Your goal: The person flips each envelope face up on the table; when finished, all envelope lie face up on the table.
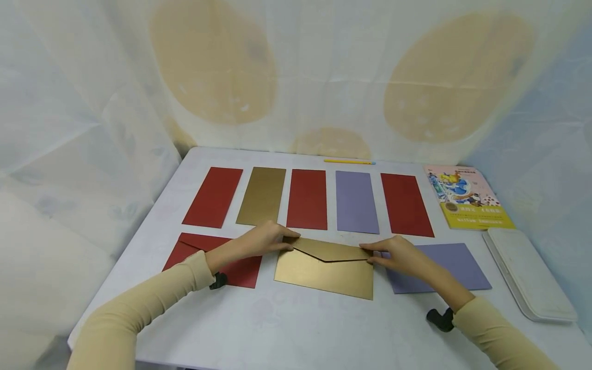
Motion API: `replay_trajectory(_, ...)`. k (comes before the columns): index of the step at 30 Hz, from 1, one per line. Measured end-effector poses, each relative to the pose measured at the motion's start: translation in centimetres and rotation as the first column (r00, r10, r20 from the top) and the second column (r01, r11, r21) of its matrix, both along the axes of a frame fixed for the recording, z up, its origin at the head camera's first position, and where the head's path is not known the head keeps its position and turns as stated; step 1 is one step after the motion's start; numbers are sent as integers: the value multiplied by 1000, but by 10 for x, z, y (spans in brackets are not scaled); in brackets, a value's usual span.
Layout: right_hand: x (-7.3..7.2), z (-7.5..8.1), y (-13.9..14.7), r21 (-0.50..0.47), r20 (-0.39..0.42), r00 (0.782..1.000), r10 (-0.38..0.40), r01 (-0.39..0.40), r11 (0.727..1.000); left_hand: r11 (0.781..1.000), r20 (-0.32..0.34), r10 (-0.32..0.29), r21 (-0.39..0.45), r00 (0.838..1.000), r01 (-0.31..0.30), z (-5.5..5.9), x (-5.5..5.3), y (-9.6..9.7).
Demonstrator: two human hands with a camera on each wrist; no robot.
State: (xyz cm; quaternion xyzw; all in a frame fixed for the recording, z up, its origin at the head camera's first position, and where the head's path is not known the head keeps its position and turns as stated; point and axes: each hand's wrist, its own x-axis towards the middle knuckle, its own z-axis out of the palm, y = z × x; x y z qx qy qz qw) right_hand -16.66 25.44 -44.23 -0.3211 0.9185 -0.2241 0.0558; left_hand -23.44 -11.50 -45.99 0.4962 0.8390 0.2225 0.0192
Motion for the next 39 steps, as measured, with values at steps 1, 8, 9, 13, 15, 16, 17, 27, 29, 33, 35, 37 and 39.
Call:
replay_trajectory(1, 1, 1, 1, 1, -5, 1000, 3, -3, 1000, 1000, 2, 4, 0, 1000, -4, 1, 1, 0)
replay_trajectory(8, 11, 6, 5, 9, -21, 999, 38, -37, 999, 998, 84, 38, -51, 996, -34, 5, 19, -9)
replay_trajectory(9, 14, 7, 5, 7, -15, 999, 38, -38, 999, 998, 99, 32, -56, 995, -26, 6, 22, -11)
replay_trajectory(13, 22, 10, 6, -4, 35, 999, 39, -39, 999, 997, 167, 8, -76, 986, 5, 7, 35, -17)
replay_trajectory(15, 24, 10, 6, 2, 76, 996, 37, -37, 999, 997, 199, 9, -83, 980, 8, 7, 39, -19)
replay_trajectory(16, 24, 9, 6, 2, 97, 995, 36, -36, 999, 996, 208, 10, -85, 978, 8, 7, 41, -19)
replay_trajectory(17, 24, 9, 6, 5, 111, 993, 34, -35, 999, 996, 216, 11, -85, 976, 7, 6, 42, -20)
replay_trajectory(27, 22, 5, 2, 18, 142, 989, 30, -32, 999, 994, 226, 34, -107, 974, -10, 2, 41, -26)
replay_trajectory(29, 23, 5, 1, 18, 137, 990, 29, -31, 999, 994, 225, 37, -106, 974, -13, 2, 41, -27)
replay_trajectory(33, 25, 3, 2, 0, 134, 991, 16, -16, 1000, 997, 215, 26, -73, 976, -11, 2, 41, -27)
replay_trajectory(35, 26, 3, 3, -19, 136, 991, 9, -7, 1000, 999, 213, 15, -47, 977, -5, 2, 41, -27)
replay_trajectory(37, 27, 4, 4, -36, 136, 991, 5, 0, 999, 1000, 205, 4, -29, 979, 2, 3, 40, -25)
replay_trajectory(39, 27, 6, 6, -54, 134, 991, 4, 3, 999, 1000, 193, -17, -8, 981, 19, 5, 39, -22)
